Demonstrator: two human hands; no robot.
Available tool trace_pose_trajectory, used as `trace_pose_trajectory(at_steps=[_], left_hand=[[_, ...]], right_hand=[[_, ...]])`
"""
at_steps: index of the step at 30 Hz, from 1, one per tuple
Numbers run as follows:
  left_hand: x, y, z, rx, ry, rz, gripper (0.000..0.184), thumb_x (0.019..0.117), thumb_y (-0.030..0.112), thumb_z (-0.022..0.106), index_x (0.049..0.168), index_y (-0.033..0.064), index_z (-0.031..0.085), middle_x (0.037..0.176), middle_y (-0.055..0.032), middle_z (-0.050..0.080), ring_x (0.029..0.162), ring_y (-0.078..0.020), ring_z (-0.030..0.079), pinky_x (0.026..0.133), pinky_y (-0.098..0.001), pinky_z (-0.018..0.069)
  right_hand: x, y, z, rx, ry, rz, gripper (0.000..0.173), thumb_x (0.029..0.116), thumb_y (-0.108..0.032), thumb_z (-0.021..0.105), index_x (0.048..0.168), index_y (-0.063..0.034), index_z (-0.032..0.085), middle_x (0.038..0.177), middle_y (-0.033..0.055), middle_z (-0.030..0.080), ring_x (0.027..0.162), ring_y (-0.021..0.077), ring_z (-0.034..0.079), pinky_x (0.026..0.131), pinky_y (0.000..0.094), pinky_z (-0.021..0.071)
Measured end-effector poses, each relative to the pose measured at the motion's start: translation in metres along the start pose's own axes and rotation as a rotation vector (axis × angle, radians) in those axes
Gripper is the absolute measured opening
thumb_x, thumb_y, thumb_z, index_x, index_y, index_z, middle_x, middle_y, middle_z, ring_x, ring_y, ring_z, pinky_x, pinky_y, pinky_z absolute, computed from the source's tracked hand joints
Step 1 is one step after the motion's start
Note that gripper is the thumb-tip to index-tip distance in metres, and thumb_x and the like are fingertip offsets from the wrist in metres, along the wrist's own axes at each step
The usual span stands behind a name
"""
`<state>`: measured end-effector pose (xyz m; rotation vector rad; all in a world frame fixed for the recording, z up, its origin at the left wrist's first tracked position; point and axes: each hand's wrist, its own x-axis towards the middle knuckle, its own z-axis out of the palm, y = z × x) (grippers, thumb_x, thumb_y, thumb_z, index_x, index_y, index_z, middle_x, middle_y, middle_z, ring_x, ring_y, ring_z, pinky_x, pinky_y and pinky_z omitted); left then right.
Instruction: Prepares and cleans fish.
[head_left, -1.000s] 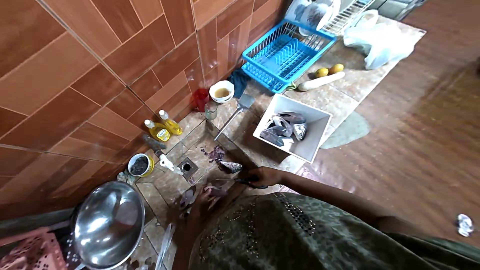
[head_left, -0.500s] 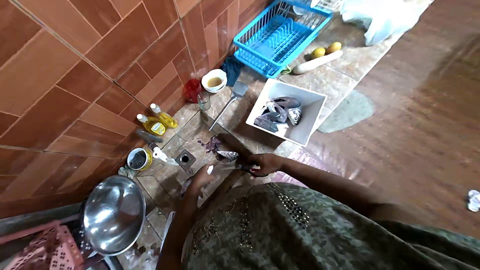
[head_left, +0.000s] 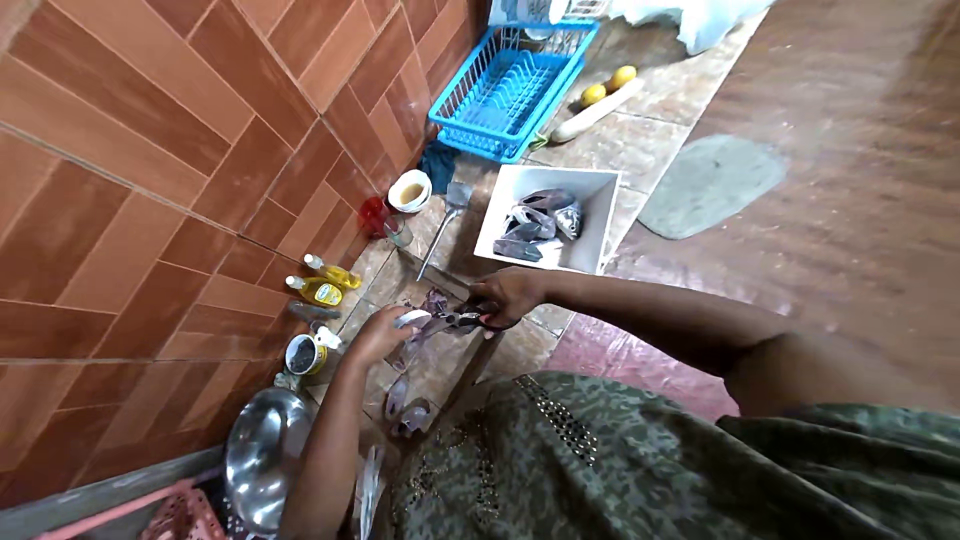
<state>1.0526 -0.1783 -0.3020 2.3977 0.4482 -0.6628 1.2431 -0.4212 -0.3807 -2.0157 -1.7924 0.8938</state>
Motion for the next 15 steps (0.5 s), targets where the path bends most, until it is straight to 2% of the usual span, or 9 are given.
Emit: trace_pose_trajectory(at_steps=[5, 9, 12, 15], left_hand=[[-0.007, 0.023, -0.031, 0.077, 0.029, 0.014, 0.038, 0.0978, 0.023, 0.070, 0.132, 0.0073, 0.066, 0.135, -0.0130, 0.063, 0.125, -0.0261, 0.060, 0.110, -0.0491, 0.0464], [-0.009, 0.036, -0.049, 0.065, -0.018, 0.004, 0.038, 0.1000, 0.024, 0.067, 0.134, 0.0089, 0.065, 0.136, -0.0108, 0.063, 0.126, -0.0229, 0.060, 0.111, -0.0477, 0.0454], [-0.013, 0.048, -0.056, -0.067, -0.086, -0.008, 0.033, 0.1023, 0.022, 0.063, 0.131, 0.0059, 0.065, 0.125, -0.0146, 0.067, 0.113, -0.0220, 0.065, 0.102, -0.0454, 0.0506], [-0.016, 0.056, -0.061, -0.133, -0.135, -0.011, 0.032, 0.1038, 0.021, 0.060, 0.131, 0.0046, 0.065, 0.120, -0.0133, 0.068, 0.107, -0.0180, 0.066, 0.097, -0.0406, 0.0520]], right_hand=[[0.003, -0.008, -0.018, 0.099, 0.080, -0.072, 0.050, 0.0896, -0.042, 0.077, 0.125, -0.0075, 0.066, 0.112, 0.0149, 0.070, 0.102, 0.0322, 0.068, 0.091, 0.0601, 0.0520], [0.004, -0.016, -0.028, 0.110, 0.095, -0.123, 0.047, 0.0907, -0.042, 0.077, 0.116, -0.0042, 0.066, 0.095, 0.0135, 0.070, 0.090, 0.0304, 0.068, 0.084, 0.0572, 0.0536], [0.007, -0.017, -0.029, 0.146, 0.121, -0.168, 0.041, 0.0925, -0.039, 0.075, 0.112, -0.0038, 0.065, 0.090, 0.0121, 0.069, 0.085, 0.0287, 0.068, 0.081, 0.0568, 0.0542], [0.008, -0.020, -0.029, 0.163, 0.122, -0.187, 0.039, 0.0928, -0.038, 0.075, 0.110, -0.0039, 0.065, 0.087, 0.0113, 0.067, 0.082, 0.0273, 0.067, 0.079, 0.0554, 0.0537]])
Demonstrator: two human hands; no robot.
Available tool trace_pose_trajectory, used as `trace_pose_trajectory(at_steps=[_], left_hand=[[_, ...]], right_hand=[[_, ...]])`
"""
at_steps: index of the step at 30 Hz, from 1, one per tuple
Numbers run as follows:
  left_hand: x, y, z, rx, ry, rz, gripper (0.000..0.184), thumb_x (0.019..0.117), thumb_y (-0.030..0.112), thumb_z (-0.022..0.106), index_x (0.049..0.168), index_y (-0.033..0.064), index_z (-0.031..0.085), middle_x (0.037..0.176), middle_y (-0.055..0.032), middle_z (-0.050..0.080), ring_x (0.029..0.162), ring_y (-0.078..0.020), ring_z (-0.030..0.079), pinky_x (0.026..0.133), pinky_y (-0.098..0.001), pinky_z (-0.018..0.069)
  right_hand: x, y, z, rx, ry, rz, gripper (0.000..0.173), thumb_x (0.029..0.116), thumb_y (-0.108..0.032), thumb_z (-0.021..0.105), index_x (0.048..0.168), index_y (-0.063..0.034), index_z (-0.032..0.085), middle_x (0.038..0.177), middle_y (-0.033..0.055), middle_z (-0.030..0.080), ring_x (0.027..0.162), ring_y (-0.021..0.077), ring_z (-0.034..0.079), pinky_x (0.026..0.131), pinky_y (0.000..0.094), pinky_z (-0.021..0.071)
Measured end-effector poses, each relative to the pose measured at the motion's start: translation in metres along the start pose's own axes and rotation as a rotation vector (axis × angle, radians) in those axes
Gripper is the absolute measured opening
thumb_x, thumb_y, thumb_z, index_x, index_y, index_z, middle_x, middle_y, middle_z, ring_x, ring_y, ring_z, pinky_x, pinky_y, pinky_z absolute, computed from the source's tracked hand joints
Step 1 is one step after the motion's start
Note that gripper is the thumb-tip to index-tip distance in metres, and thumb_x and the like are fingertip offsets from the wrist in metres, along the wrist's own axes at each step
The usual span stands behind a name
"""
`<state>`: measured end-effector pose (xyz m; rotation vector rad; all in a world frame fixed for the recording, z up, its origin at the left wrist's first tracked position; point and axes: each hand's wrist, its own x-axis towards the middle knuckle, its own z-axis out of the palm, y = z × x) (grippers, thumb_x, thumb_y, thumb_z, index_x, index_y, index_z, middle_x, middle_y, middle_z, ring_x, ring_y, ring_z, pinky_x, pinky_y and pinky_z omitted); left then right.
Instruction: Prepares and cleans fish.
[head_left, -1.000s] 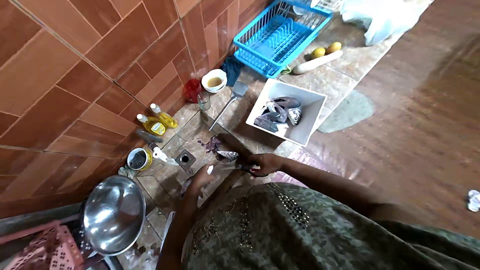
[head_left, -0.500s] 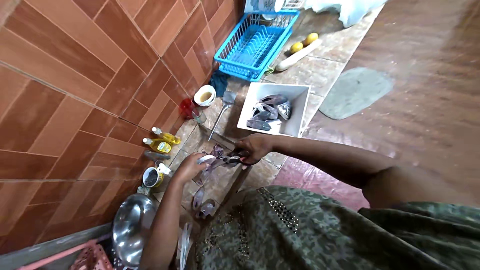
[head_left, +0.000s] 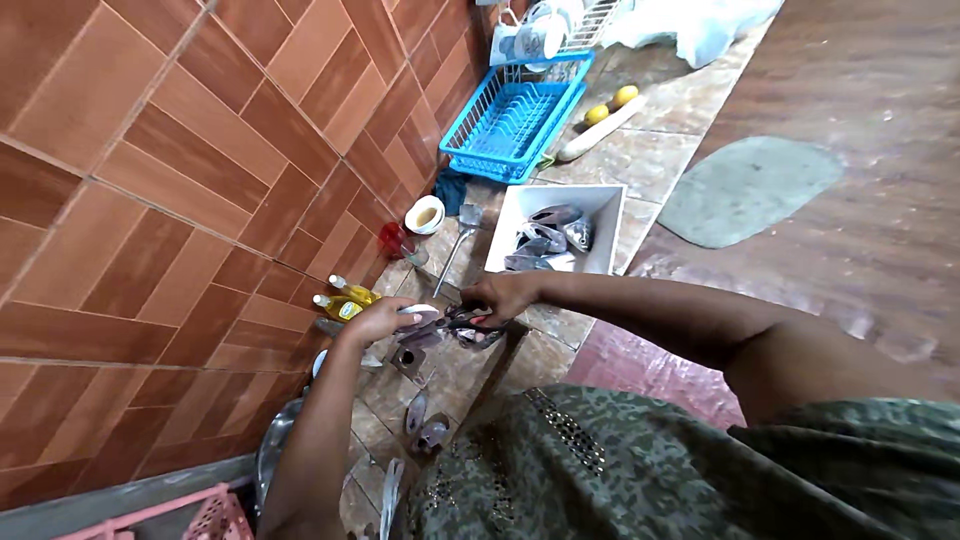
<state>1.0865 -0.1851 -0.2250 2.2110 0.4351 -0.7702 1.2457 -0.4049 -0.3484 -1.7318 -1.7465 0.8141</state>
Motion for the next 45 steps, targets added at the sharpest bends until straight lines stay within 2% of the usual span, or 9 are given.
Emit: trace_pose_trajectory(at_steps=[9, 15, 18, 22, 25, 30, 35, 38, 45], left_hand=[[0.007, 0.009, 0.005, 0.047, -0.063, -0.033, 0.033, 0.1039, 0.023, 0.061, 0.131, 0.0039, 0.064, 0.119, -0.0151, 0.068, 0.108, -0.0193, 0.066, 0.100, -0.0409, 0.0514], [0.020, -0.018, 0.024, -0.097, -0.034, -0.015, 0.034, 0.1033, 0.020, 0.062, 0.132, 0.0020, 0.063, 0.122, -0.0162, 0.067, 0.110, -0.0197, 0.065, 0.101, -0.0404, 0.0511], [0.037, -0.044, 0.049, -0.177, -0.049, 0.007, 0.034, 0.1027, 0.018, 0.062, 0.133, 0.0014, 0.063, 0.123, -0.0168, 0.067, 0.110, -0.0198, 0.065, 0.101, -0.0402, 0.0508], [0.057, -0.072, 0.091, -0.261, -0.070, -0.032, 0.036, 0.1038, 0.019, 0.060, 0.135, 0.0013, 0.061, 0.130, -0.0180, 0.064, 0.116, -0.0221, 0.063, 0.104, -0.0427, 0.0486], [0.081, -0.109, 0.132, -0.374, -0.067, -0.012, 0.035, 0.1028, 0.017, 0.060, 0.134, 0.0001, 0.061, 0.132, -0.0178, 0.063, 0.119, -0.0208, 0.061, 0.107, -0.0413, 0.0474], [0.098, -0.146, 0.177, -0.601, -0.047, -0.047, 0.036, 0.1032, 0.015, 0.059, 0.135, -0.0012, 0.059, 0.132, -0.0178, 0.062, 0.118, -0.0194, 0.062, 0.106, -0.0382, 0.0484], [0.099, -0.163, 0.186, -0.750, -0.031, -0.058, 0.034, 0.1039, 0.016, 0.058, 0.134, -0.0001, 0.059, 0.128, -0.0160, 0.063, 0.112, -0.0184, 0.063, 0.099, -0.0388, 0.0521], [0.100, -0.169, 0.186, -0.757, -0.021, -0.048, 0.036, 0.1026, 0.016, 0.060, 0.134, -0.0013, 0.060, 0.129, -0.0162, 0.064, 0.115, -0.0177, 0.062, 0.103, -0.0370, 0.0497], [0.111, -0.182, 0.189, -0.706, -0.021, -0.057, 0.037, 0.1014, 0.018, 0.062, 0.134, -0.0006, 0.061, 0.130, -0.0171, 0.064, 0.118, -0.0192, 0.062, 0.106, -0.0380, 0.0483]], right_hand=[[-0.005, -0.012, 0.004, -0.016, -0.020, 0.021, 0.042, 0.0926, -0.043, 0.074, 0.108, -0.0049, 0.066, 0.085, 0.0107, 0.066, 0.081, 0.0273, 0.067, 0.078, 0.0551, 0.0536], [-0.013, -0.004, 0.019, -0.037, -0.057, 0.089, 0.040, 0.0928, -0.044, 0.074, 0.107, -0.0072, 0.067, 0.088, 0.0117, 0.068, 0.085, 0.0305, 0.068, 0.080, 0.0593, 0.0531], [-0.022, 0.015, 0.043, 0.002, -0.055, 0.068, 0.039, 0.0933, -0.041, 0.074, 0.108, -0.0054, 0.068, 0.088, 0.0123, 0.070, 0.085, 0.0305, 0.069, 0.081, 0.0591, 0.0538], [-0.033, 0.034, 0.076, 0.075, -0.152, 0.187, 0.043, 0.0942, -0.036, 0.075, 0.116, 0.0000, 0.067, 0.096, 0.0213, 0.070, 0.092, 0.0386, 0.068, 0.085, 0.0629, 0.0518], [-0.039, 0.053, 0.104, 0.063, -0.230, 0.257, 0.044, 0.0957, -0.037, 0.073, 0.121, -0.0019, 0.067, 0.105, 0.0242, 0.070, 0.100, 0.0438, 0.067, 0.091, 0.0670, 0.0496], [-0.046, 0.065, 0.132, 0.067, -0.303, 0.287, 0.036, 0.0984, -0.030, 0.068, 0.126, -0.0065, 0.068, 0.113, 0.0237, 0.070, 0.108, 0.0445, 0.066, 0.096, 0.0678, 0.0471], [-0.044, 0.067, 0.136, 0.101, -0.316, 0.305, 0.039, 0.0986, -0.031, 0.067, 0.131, -0.0090, 0.066, 0.114, 0.0230, 0.071, 0.108, 0.0444, 0.067, 0.095, 0.0685, 0.0470], [-0.036, 0.068, 0.139, 0.130, -0.321, 0.316, 0.043, 0.0966, -0.038, 0.068, 0.132, -0.0135, 0.066, 0.117, 0.0192, 0.071, 0.109, 0.0411, 0.067, 0.095, 0.0688, 0.0474], [-0.016, 0.070, 0.138, 0.081, -0.381, 0.307, 0.046, 0.0977, -0.041, 0.066, 0.130, -0.0070, 0.064, 0.112, 0.0234, 0.070, 0.106, 0.0448, 0.067, 0.092, 0.0694, 0.0478]])
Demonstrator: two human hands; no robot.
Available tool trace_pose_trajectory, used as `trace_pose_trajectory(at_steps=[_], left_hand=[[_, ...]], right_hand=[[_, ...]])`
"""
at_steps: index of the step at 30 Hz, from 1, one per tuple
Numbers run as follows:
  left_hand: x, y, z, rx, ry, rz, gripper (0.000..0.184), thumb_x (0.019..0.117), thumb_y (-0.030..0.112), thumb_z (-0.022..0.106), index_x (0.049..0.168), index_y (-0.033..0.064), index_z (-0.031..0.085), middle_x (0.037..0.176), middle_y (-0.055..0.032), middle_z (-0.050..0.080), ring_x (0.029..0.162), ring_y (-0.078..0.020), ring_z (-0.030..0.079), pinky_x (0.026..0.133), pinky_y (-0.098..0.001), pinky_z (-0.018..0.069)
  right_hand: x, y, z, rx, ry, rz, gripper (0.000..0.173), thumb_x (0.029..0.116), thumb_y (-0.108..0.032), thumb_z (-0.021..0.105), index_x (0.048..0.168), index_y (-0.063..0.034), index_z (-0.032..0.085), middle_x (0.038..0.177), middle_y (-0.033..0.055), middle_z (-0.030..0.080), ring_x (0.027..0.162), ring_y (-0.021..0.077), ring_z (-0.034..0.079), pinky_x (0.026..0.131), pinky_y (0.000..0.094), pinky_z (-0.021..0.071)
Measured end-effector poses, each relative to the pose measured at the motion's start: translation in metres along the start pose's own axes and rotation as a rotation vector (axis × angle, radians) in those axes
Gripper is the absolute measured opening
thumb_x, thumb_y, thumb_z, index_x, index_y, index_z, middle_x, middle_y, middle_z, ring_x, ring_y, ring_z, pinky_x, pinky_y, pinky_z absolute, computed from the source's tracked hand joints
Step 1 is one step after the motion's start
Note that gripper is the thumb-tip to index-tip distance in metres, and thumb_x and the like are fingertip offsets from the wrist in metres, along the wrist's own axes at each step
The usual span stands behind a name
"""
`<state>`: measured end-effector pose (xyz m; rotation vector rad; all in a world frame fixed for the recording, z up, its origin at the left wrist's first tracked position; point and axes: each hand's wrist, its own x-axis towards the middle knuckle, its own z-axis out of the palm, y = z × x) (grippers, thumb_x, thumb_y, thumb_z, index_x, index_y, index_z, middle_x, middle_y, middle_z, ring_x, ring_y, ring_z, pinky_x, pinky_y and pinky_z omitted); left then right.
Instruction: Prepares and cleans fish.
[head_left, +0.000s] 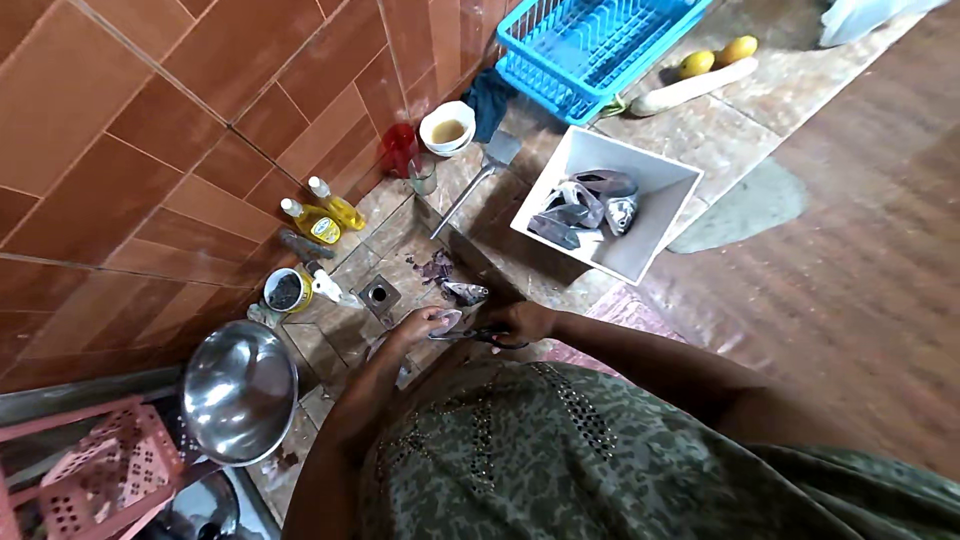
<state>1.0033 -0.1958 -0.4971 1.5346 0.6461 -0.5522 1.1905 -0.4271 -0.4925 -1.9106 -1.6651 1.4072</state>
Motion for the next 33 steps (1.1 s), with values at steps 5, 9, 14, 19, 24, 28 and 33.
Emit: trace_pose_trajectory(at_steps=[5, 9, 14, 19, 24, 28, 33], left_hand=[[0.004, -0.001, -0.005, -0.051, 0.004, 0.010, 0.035, 0.1023, 0.017, 0.061, 0.133, -0.0013, 0.061, 0.130, -0.0169, 0.063, 0.118, -0.0184, 0.061, 0.106, -0.0372, 0.0482], [0.003, 0.000, -0.009, -0.187, 0.033, 0.018, 0.032, 0.1040, 0.014, 0.057, 0.132, -0.0007, 0.061, 0.125, -0.0147, 0.065, 0.111, -0.0170, 0.063, 0.100, -0.0370, 0.0514], [-0.007, -0.017, -0.014, -0.498, 0.184, 0.032, 0.034, 0.1060, 0.018, 0.053, 0.136, 0.0020, 0.057, 0.120, -0.0131, 0.067, 0.105, -0.0193, 0.065, 0.093, -0.0388, 0.0543], [-0.026, -0.037, -0.022, -0.812, 0.455, 0.040, 0.033, 0.1041, 0.014, 0.057, 0.135, 0.0027, 0.054, 0.116, -0.0138, 0.067, 0.098, -0.0216, 0.067, 0.085, -0.0398, 0.0573], [-0.061, -0.063, -0.029, -1.022, 0.543, 0.198, 0.035, 0.1017, 0.009, 0.050, 0.136, 0.0030, 0.050, 0.113, -0.0114, 0.065, 0.097, -0.0194, 0.065, 0.087, -0.0387, 0.0565], [-0.083, -0.068, -0.023, -1.110, 0.545, 0.196, 0.036, 0.1026, 0.009, 0.047, 0.138, 0.0041, 0.048, 0.114, -0.0126, 0.065, 0.097, -0.0222, 0.067, 0.086, -0.0412, 0.0578], [-0.079, -0.066, -0.018, -1.175, 0.591, 0.117, 0.035, 0.1093, 0.022, 0.045, 0.142, 0.0107, 0.047, 0.103, -0.0116, 0.066, 0.079, -0.0206, 0.067, 0.069, -0.0361, 0.0592]], right_hand=[[0.005, 0.000, -0.006, -0.044, 0.008, 0.012, 0.040, 0.0989, -0.035, 0.065, 0.128, -0.0073, 0.066, 0.112, 0.0236, 0.071, 0.106, 0.0455, 0.067, 0.092, 0.0689, 0.0479], [0.000, -0.003, -0.014, -0.082, -0.024, 0.058, 0.040, 0.0997, -0.036, 0.064, 0.130, -0.0100, 0.066, 0.114, 0.0232, 0.071, 0.108, 0.0466, 0.066, 0.092, 0.0697, 0.0477], [-0.036, 0.018, -0.022, -0.096, 0.262, 0.260, 0.044, 0.0992, -0.040, 0.062, 0.122, -0.0029, 0.066, 0.112, 0.0248, 0.070, 0.102, 0.0470, 0.068, 0.086, 0.0692, 0.0507], [-0.064, 0.052, -0.013, -0.277, 0.498, 0.577, 0.048, 0.1038, -0.040, 0.051, 0.126, 0.0023, 0.060, 0.118, 0.0307, 0.066, 0.097, 0.0528, 0.068, 0.075, 0.0694, 0.0524], [-0.053, 0.001, -0.029, -0.430, 0.315, 0.591, 0.032, 0.1050, -0.013, 0.048, 0.125, 0.0099, 0.059, 0.134, 0.0328, 0.056, 0.097, 0.0538, 0.067, 0.070, 0.0679, 0.0536], [-0.001, -0.063, -0.061, -0.319, 0.310, 0.211, 0.035, 0.1048, -0.026, 0.054, 0.127, -0.0014, 0.065, 0.133, 0.0256, 0.062, 0.107, 0.0476, 0.067, 0.082, 0.0670, 0.0546], [0.119, -0.157, -0.079, -0.200, 0.457, -0.281, 0.048, 0.1012, -0.041, 0.062, 0.139, -0.0117, 0.061, 0.143, 0.0137, 0.059, 0.127, 0.0325, 0.061, 0.100, 0.0552, 0.0538]])
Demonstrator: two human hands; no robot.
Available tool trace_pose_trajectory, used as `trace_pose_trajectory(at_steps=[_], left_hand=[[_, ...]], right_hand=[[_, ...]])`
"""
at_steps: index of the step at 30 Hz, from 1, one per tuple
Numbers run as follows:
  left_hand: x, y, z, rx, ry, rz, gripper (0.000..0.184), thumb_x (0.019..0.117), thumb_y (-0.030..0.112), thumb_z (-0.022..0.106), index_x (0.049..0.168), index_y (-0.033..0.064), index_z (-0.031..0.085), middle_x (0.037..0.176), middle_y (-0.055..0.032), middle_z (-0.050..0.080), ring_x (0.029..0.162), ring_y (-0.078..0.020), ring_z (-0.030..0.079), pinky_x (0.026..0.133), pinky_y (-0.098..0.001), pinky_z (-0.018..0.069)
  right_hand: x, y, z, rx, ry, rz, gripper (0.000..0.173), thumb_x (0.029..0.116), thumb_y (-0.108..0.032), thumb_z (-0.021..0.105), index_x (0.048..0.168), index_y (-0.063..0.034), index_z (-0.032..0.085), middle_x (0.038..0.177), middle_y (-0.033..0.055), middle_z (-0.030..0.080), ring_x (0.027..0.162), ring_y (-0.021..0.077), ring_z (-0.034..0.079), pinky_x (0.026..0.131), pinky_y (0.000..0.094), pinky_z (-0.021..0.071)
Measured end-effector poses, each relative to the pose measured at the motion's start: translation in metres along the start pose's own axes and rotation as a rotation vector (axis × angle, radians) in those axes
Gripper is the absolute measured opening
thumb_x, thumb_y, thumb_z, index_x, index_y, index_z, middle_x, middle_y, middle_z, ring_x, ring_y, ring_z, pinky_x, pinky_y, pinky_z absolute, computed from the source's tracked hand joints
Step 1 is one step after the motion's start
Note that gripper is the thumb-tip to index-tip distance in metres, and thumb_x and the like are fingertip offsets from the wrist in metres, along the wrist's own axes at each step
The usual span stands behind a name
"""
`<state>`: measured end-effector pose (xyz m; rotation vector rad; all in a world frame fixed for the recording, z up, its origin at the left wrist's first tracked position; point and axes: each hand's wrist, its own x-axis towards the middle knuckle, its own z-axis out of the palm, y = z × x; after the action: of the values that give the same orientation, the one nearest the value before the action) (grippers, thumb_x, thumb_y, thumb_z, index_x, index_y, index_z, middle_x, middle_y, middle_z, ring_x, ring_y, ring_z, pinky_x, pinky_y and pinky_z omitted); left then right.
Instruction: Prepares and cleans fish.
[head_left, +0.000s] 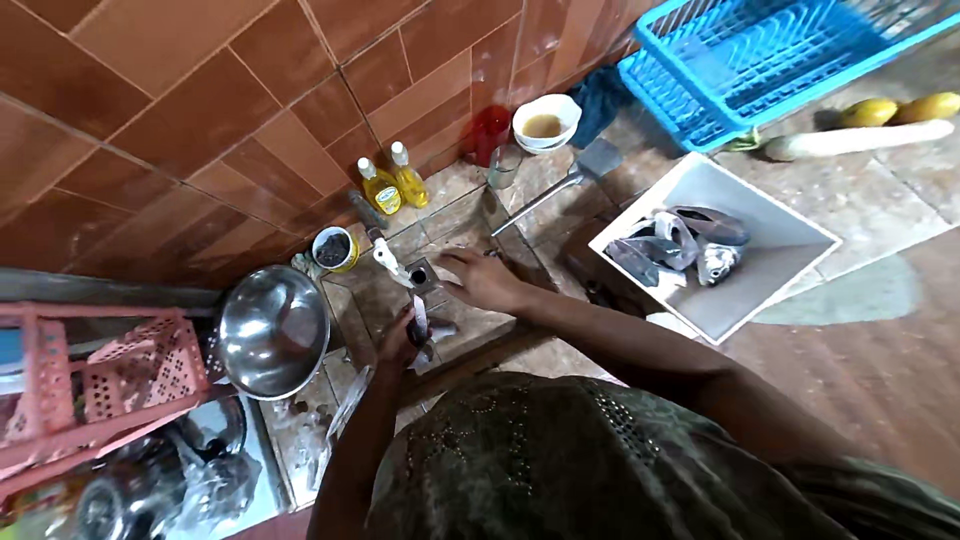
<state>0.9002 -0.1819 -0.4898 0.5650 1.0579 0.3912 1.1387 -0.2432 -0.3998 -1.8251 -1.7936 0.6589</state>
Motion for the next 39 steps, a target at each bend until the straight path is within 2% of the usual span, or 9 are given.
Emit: trace_pose_trajectory(at_steps=[3, 8, 13, 17, 20, 23, 32, 36, 39], left_hand=[[-0.004, 0.008, 0.010, 0.121, -0.005, -0.013, 0.043, 0.1036, 0.017, 0.058, 0.144, 0.0144, 0.043, 0.098, -0.0073, 0.060, 0.073, -0.0148, 0.060, 0.065, -0.0303, 0.0560], [0.002, 0.015, 0.003, -0.022, -0.069, -0.030, 0.031, 0.1038, 0.017, 0.044, 0.133, 0.0110, 0.052, 0.094, -0.0070, 0.065, 0.069, -0.0137, 0.063, 0.059, -0.0281, 0.0551], [0.013, 0.013, -0.002, -0.156, -0.130, -0.059, 0.038, 0.1066, 0.025, 0.033, 0.121, 0.0042, 0.062, 0.094, -0.0114, 0.067, 0.085, -0.0236, 0.067, 0.080, -0.0417, 0.0578], [0.026, 0.021, 0.014, -0.127, -0.143, -0.105, 0.045, 0.1106, 0.030, 0.025, 0.131, 0.0062, 0.057, 0.103, -0.0121, 0.070, 0.091, -0.0226, 0.069, 0.081, -0.0394, 0.0572], [0.030, 0.029, 0.024, -0.090, -0.189, -0.046, 0.050, 0.1123, 0.032, 0.017, 0.130, 0.0036, 0.054, 0.110, -0.0127, 0.070, 0.088, -0.0192, 0.069, 0.076, -0.0321, 0.0574], [0.046, 0.025, 0.016, -0.051, -0.174, 0.108, 0.039, 0.1118, 0.022, 0.027, 0.132, 0.0010, 0.052, 0.111, -0.0145, 0.068, 0.096, -0.0217, 0.068, 0.086, -0.0372, 0.0574], [0.039, 0.049, 0.003, 0.800, 0.190, 0.353, 0.044, 0.1012, 0.019, 0.064, 0.140, 0.0012, 0.054, 0.126, -0.0211, 0.064, 0.115, -0.0278, 0.063, 0.101, -0.0469, 0.0518], [0.027, 0.071, -0.017, 0.664, 0.282, 0.373, 0.045, 0.0963, 0.019, 0.072, 0.135, 0.0020, 0.058, 0.126, -0.0168, 0.065, 0.114, -0.0236, 0.065, 0.100, -0.0430, 0.0543], [0.025, 0.072, -0.030, 0.301, 0.214, 0.444, 0.041, 0.0950, 0.003, 0.068, 0.133, 0.0012, 0.056, 0.118, -0.0138, 0.067, 0.101, -0.0204, 0.067, 0.088, -0.0395, 0.0589]], right_hand=[[0.058, -0.045, 0.009, 0.062, 0.075, -0.071, 0.065, 0.0995, -0.054, 0.060, 0.143, -0.0057, 0.055, 0.136, 0.0172, 0.061, 0.118, 0.0329, 0.065, 0.095, 0.0521, 0.0567], [0.083, -0.034, -0.001, 0.290, -0.016, -0.170, 0.039, 0.1046, -0.029, 0.060, 0.133, -0.0033, 0.065, 0.123, 0.0168, 0.067, 0.107, 0.0282, 0.069, 0.097, 0.0470, 0.0563], [0.106, -0.003, -0.008, 0.571, 0.028, -0.107, 0.039, 0.0940, -0.031, 0.076, 0.120, -0.0019, 0.070, 0.117, 0.0141, 0.070, 0.099, 0.0216, 0.070, 0.091, 0.0412, 0.0586], [0.074, -0.031, -0.026, 0.753, -0.031, 0.290, 0.038, 0.0994, -0.024, 0.069, 0.131, -0.0043, 0.062, 0.129, 0.0131, 0.065, 0.109, 0.0250, 0.065, 0.096, 0.0449, 0.0541], [0.060, 0.011, 0.040, 0.912, -0.005, 0.440, 0.048, 0.1050, -0.043, 0.055, 0.136, -0.0059, 0.058, 0.128, 0.0174, 0.065, 0.109, 0.0282, 0.065, 0.095, 0.0489, 0.0540], [0.056, 0.042, 0.115, 1.059, -0.080, 0.576, 0.055, 0.1067, -0.052, 0.045, 0.134, -0.0073, 0.059, 0.109, 0.0118, 0.070, 0.088, 0.0197, 0.069, 0.079, 0.0399, 0.0593], [0.080, 0.001, 0.162, 1.449, -0.123, 1.004, 0.068, 0.1044, -0.066, 0.034, 0.131, -0.0078, 0.059, 0.109, 0.0145, 0.069, 0.095, 0.0256, 0.069, 0.081, 0.0465, 0.0585], [0.098, -0.011, 0.151, 1.288, -0.197, 0.826, 0.042, 0.1098, -0.046, 0.041, 0.122, -0.0105, 0.059, 0.091, 0.0064, 0.061, 0.073, 0.0163, 0.059, 0.065, 0.0344, 0.0520], [0.102, -0.011, 0.142, 1.227, -0.264, 0.581, 0.035, 0.1055, -0.030, 0.058, 0.129, -0.0038, 0.058, 0.101, 0.0093, 0.067, 0.079, 0.0156, 0.066, 0.071, 0.0326, 0.0580]])
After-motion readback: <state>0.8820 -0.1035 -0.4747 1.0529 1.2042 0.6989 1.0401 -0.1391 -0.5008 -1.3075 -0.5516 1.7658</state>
